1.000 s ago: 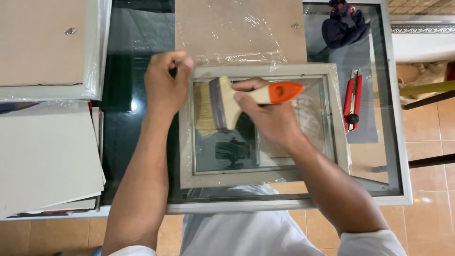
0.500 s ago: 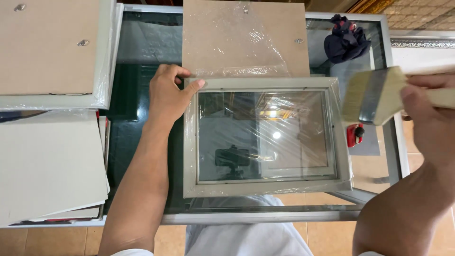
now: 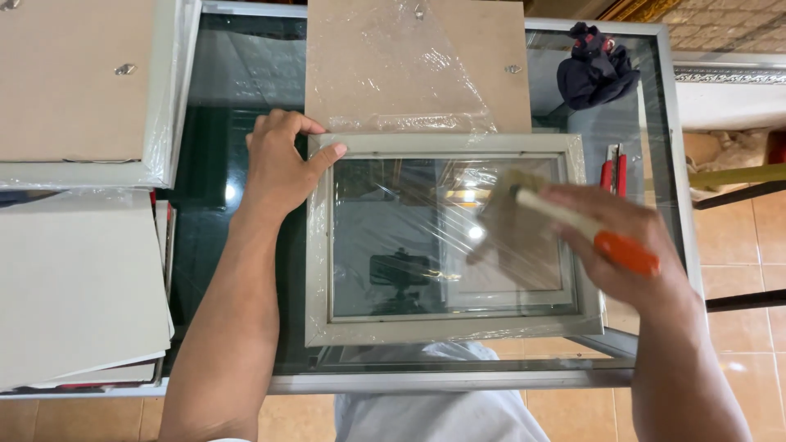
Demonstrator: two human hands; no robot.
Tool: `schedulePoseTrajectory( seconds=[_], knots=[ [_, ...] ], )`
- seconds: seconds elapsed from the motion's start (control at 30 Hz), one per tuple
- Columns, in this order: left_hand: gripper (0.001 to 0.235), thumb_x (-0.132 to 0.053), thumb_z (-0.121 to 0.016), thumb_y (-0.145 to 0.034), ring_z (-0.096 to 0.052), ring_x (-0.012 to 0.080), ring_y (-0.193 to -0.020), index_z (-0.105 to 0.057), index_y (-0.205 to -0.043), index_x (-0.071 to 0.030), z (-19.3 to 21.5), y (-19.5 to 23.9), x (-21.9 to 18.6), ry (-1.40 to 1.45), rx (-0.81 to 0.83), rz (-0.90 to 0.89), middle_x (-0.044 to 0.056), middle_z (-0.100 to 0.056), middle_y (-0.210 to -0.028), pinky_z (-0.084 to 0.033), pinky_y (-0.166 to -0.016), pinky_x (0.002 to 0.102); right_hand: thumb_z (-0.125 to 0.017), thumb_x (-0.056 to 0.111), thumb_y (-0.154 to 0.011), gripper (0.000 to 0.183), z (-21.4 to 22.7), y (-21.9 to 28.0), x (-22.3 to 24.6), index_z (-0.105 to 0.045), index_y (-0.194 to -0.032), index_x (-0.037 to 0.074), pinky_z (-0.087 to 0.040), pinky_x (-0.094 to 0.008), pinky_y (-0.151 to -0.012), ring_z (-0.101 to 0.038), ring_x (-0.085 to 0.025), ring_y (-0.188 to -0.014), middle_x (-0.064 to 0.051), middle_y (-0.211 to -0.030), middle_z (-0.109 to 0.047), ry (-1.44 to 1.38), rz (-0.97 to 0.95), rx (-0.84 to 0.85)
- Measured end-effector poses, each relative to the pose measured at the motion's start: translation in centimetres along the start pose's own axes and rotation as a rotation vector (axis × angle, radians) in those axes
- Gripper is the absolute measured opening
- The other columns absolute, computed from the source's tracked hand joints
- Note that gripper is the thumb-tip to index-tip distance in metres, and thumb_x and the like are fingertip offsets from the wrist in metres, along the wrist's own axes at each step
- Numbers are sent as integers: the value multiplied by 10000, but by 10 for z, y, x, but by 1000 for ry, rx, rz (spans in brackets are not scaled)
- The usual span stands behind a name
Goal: Assembling a picture frame by cleaning the glass, inserting a printed photo, and securing the backing board.
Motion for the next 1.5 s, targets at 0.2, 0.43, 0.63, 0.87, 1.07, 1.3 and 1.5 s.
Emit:
schedulePoseTrajectory(
  seconds=[0.2, 0.43, 0.63, 0.87, 1.07, 1.3, 1.5],
  knots=[
    [403, -398, -888, -840, -559, 306, -1098, -717, -1032, -88, -3, -2, 3, -1, 24, 36, 90, -656, -1077, -377, -993, 483, -751, 69, -834, 390, -7, 65, 28, -721, -1221, 35, -630, -358, -922, -772, -265, -1113, -145, -1219, -773, -280, 158, 376],
    [402, -367, -901, -813, -566, 309, -1110, -718, -1036, -86, 5, 2, -1, 25, -49, 36, 99, -639, -1118, -430, -967, 454, -706, 49, -1035, 272, 10, -19, 19, -661, -1302, 17, -576, -324, -1054, -690, -262, -1218, -190, -1302, -684, -273, 305, -48],
    [389, -381, -912, -803, -549, 313, -1143, -718, -970, -89, 6, 1, 0, 74, -53, 143, 112, -604, -1113, -455, -939, 448, -745, 31, -909, 361, -39, -21, 48, -711, -1268, 20, -609, -377, -953, -724, -283, -1151, -167, -1276, -727, -10, 227, 39],
    [395, -385, -915, -778, -575, 317, -1105, -719, -951, -88, 3, -4, 3, 22, -95, 65, 102, -646, -1095, -429, -963, 476, -808, 109, -756, 414, -52, 45, 68, -747, -1164, 85, -600, -366, -861, -784, -249, -1062, -96, -1197, -777, -78, 129, 279],
    [332, -377, -872, -828, -579, 316, -1098, -715, -917, -98, 3, -6, 1, -27, -87, 76, 104, -648, -1065, -405, -951, 482, -735, 97, -878, 364, -57, 26, 80, -710, -1237, 39, -630, -387, -881, -769, -275, -1079, -141, -1245, -776, -530, 233, 519],
    [313, -383, -848, -854, -581, 295, -1074, -712, -924, -109, 3, -6, 4, -31, -81, 128, 91, -649, -1049, -408, -972, 467, -707, 10, -909, 390, -83, -48, 92, -672, -1298, 21, -586, -392, -971, -720, -320, -1193, -170, -1320, -709, -77, 386, 34],
    [308, -373, -853, -843, -580, 307, -1071, -713, -916, -109, 2, -6, 3, -42, -115, 96, 87, -651, -1040, -403, -964, 479, -753, 9, -757, 499, -103, 0, 134, -688, -1251, -4, -636, -393, -816, -763, -307, -1034, -183, -1224, -746, -104, 349, 421]
  ],
)
Point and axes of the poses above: each hand's wrist, its own y-axis away from the middle knuckle, its own z-axis out of the back of the hand, x = y × z, the point moved 9 cm from there along -y, towards the middle knuckle
